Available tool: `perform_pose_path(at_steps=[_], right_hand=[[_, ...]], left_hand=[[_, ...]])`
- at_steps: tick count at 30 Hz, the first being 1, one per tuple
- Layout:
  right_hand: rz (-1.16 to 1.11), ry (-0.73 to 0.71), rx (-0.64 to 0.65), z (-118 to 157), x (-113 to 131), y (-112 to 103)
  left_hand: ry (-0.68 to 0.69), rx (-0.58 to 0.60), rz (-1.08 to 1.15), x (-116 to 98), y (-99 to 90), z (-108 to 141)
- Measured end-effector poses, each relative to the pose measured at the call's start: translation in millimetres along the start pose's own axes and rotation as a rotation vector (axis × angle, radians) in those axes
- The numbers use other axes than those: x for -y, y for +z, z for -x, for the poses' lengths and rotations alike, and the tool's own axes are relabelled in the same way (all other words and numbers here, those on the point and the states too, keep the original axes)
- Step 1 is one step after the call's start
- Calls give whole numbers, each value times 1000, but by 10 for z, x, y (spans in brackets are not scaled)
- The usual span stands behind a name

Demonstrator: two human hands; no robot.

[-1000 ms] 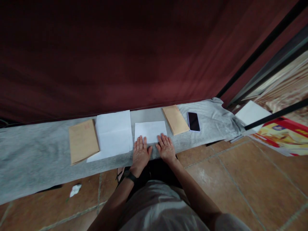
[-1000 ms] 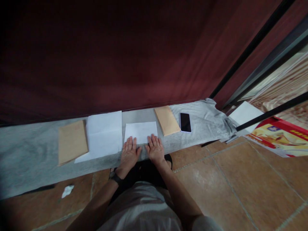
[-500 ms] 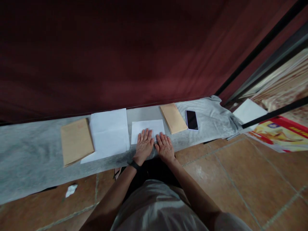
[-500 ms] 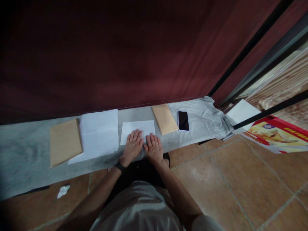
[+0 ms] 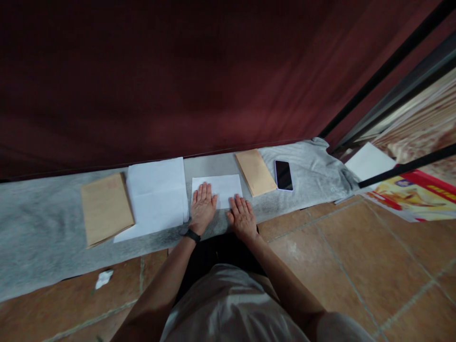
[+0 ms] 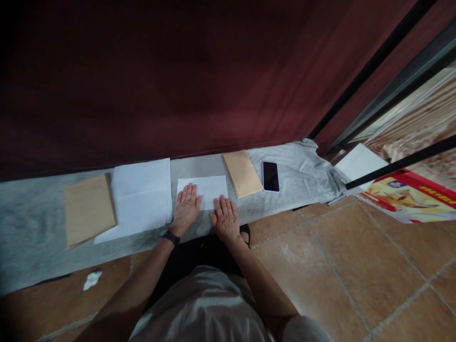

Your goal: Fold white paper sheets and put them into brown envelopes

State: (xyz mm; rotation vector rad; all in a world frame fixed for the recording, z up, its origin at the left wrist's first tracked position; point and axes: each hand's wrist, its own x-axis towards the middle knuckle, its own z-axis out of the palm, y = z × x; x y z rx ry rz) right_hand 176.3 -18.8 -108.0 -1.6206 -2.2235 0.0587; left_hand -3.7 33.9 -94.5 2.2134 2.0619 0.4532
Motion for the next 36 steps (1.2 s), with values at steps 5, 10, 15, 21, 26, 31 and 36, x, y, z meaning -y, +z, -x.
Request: perform_pose_path(at_steps=[5,10,15,21,26,31,36], right_hand=[[11,-7,-6,3,3,-13],[9,-18,-36,3,7,-12],[12,-16,-48,-3,24,-12],[2,-3,-44,-22,22,-17],[-55,1,7,-136,183,-66],[-125,-97,109,-204,439,-15],[-88,-73,73,-138,422,78]], left_hand=[[-51,-54,8,42,-7,100],[-54,-69,-7,34,-3,337],[-37,-51,-36,-1,-6,502],[-29,-61,-25,0,6,519],[-21,-62,-35,-8,-28,514],[-8,-10,-14,28,-38,515],[-15,-33,-12,29,-9,515]])
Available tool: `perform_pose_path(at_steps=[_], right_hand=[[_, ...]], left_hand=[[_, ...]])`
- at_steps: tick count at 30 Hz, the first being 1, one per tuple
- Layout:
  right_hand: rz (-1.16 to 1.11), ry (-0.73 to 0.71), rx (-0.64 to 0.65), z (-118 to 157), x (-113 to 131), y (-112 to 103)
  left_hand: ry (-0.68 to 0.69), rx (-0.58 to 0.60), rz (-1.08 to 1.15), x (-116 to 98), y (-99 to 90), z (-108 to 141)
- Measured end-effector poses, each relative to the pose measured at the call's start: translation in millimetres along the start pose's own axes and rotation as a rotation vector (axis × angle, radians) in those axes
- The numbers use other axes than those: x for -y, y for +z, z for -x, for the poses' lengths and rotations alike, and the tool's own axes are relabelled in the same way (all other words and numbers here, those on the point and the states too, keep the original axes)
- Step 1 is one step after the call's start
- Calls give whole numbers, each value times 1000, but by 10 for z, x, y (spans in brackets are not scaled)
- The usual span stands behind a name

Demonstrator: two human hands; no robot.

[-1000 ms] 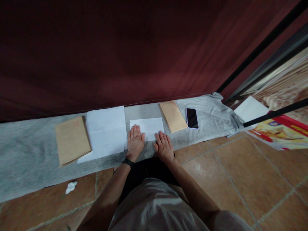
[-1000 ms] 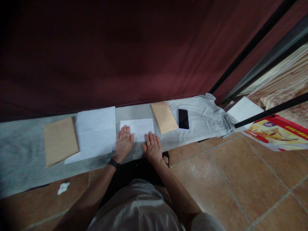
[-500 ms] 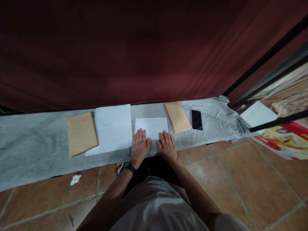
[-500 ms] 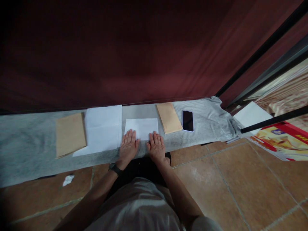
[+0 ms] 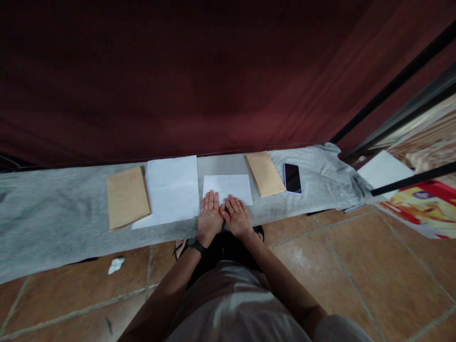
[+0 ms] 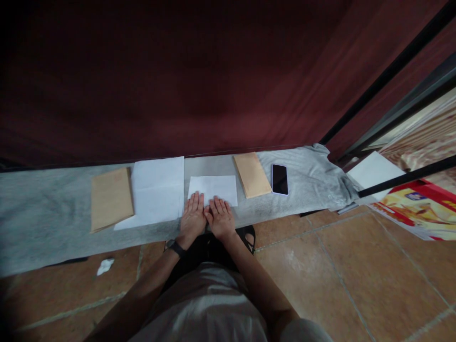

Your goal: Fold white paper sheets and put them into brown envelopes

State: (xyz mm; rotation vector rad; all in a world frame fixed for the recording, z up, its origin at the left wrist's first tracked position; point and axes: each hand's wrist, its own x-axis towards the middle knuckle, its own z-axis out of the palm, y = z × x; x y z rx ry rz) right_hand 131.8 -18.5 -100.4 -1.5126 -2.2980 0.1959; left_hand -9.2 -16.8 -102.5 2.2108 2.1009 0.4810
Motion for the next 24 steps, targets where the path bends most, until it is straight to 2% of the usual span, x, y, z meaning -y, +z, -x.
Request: perform_pose_path(at_steps=[13,20,24], right_hand=[[113,31,-120,238,-420,-128],[106,64,-89,276,-448,-203],[78,83,-77,273,-438,-203]], left_hand=[[-14,-66,29,-28,33,10],[-21,-66,36,-51,-17,14],[73,8,60,-229,-78,34]])
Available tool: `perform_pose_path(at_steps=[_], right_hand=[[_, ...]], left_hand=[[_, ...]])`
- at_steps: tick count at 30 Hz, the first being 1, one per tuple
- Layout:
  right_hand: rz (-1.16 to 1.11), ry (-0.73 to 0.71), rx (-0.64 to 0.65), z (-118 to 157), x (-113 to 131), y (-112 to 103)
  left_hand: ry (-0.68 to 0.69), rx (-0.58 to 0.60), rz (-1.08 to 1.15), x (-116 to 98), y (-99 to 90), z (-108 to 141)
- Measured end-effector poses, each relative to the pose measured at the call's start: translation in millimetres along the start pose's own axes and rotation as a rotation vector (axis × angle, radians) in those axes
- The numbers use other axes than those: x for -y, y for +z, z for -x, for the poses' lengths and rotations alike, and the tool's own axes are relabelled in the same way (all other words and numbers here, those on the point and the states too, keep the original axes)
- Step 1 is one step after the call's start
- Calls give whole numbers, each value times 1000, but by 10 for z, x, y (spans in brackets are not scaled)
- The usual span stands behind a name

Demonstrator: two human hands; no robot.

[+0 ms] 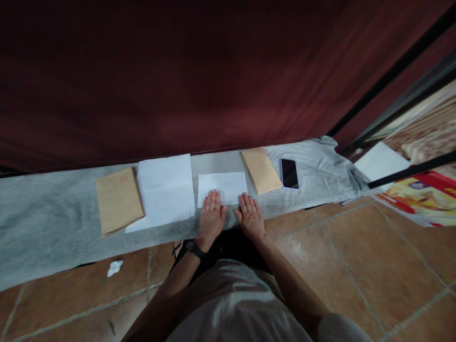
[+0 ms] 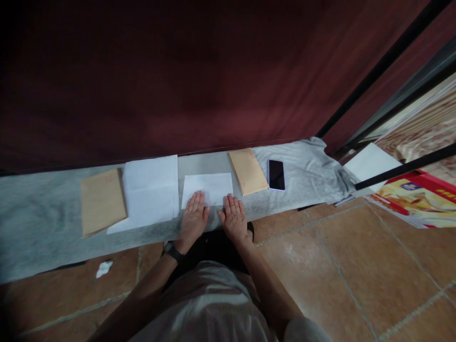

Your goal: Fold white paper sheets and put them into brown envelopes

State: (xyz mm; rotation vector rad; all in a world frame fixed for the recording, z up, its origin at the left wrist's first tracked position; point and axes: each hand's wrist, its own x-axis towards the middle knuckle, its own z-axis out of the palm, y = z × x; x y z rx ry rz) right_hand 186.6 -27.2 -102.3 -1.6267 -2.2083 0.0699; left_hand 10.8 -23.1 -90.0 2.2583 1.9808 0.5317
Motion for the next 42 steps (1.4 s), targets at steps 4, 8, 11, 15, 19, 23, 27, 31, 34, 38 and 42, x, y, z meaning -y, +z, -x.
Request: perform_pose_path(at_steps=[4,8,11,15,19,23,27,31,34,38,42], right_hand=[[0,-3,18,3,-8,-9],[0,-4,36,0,-12,-22],[-4,5,33,-3,-5,-24],[-13,6,25,-3,1,-24],[-16,0,27,-2,-6,-27],[-19,2,30,2,-3,-38],[-32,42,45,-56,56,-67],[-69,45,85,-283,182,-101],[-119,15,133,-525,275,-87],[-141,-15,171,-764,322,5],[-106,1,160,-798,256,123]], left_hand=[[88,106,2,-224,0,16],[36,116,-30,-234,12,44],[-7,82,-52,-113,0,70],[-65,30,-61,41,-39,114],[-109,-7,-61,90,-65,154],[-132,-20,-58,76,-75,160],[-117,-29,-33,65,-90,79],[-37,15,2,44,-87,-128],[18,69,4,19,-54,-324],[66,120,4,34,19,-523],[3,100,-12,119,84,-590]])
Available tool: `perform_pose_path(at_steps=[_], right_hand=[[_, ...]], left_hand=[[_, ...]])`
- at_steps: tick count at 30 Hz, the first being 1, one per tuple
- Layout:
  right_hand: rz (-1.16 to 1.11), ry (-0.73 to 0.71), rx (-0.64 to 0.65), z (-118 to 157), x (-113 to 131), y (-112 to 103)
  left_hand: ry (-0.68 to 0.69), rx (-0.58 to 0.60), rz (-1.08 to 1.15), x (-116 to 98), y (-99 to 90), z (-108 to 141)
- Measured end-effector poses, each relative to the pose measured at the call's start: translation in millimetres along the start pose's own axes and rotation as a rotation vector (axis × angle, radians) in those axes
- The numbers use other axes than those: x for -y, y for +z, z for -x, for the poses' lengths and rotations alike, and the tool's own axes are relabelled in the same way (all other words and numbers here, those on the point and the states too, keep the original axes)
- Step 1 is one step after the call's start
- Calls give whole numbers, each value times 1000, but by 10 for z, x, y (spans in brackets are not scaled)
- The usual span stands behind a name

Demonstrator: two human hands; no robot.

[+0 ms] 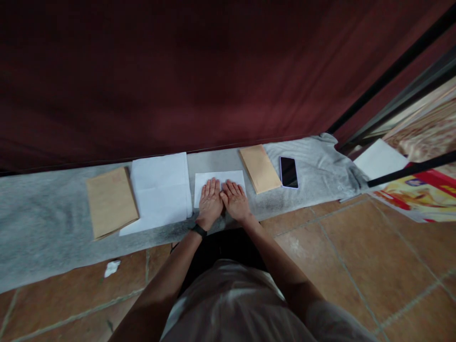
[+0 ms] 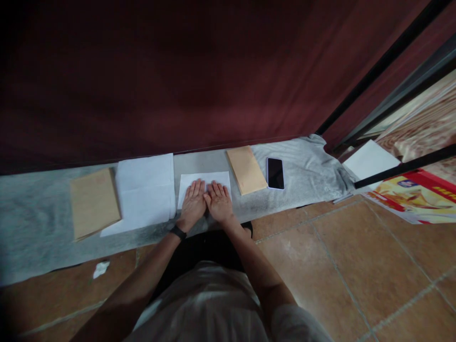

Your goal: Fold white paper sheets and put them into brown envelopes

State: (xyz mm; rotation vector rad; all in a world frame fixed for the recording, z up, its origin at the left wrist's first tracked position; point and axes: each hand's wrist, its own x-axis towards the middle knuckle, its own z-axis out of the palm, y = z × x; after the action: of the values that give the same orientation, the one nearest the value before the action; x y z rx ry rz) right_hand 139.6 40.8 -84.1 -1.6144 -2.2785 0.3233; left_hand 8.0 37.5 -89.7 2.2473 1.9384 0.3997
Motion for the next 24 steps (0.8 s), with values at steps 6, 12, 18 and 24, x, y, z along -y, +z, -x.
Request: perform_pose_path(at_steps=[6,12,18,24], right_hand=[[32,29,-75,78,-166,96],[50,90,-126,90,-210,112],[47,138,-153,101,-185,124],[19,159,-173,55,-149,90]], left_hand=[[-84,-90,19,66,37,38],[-168,-168,21,45,59,86],[-207,-233,9,55,108,103],[-204,-231,-17,35,97,97]])
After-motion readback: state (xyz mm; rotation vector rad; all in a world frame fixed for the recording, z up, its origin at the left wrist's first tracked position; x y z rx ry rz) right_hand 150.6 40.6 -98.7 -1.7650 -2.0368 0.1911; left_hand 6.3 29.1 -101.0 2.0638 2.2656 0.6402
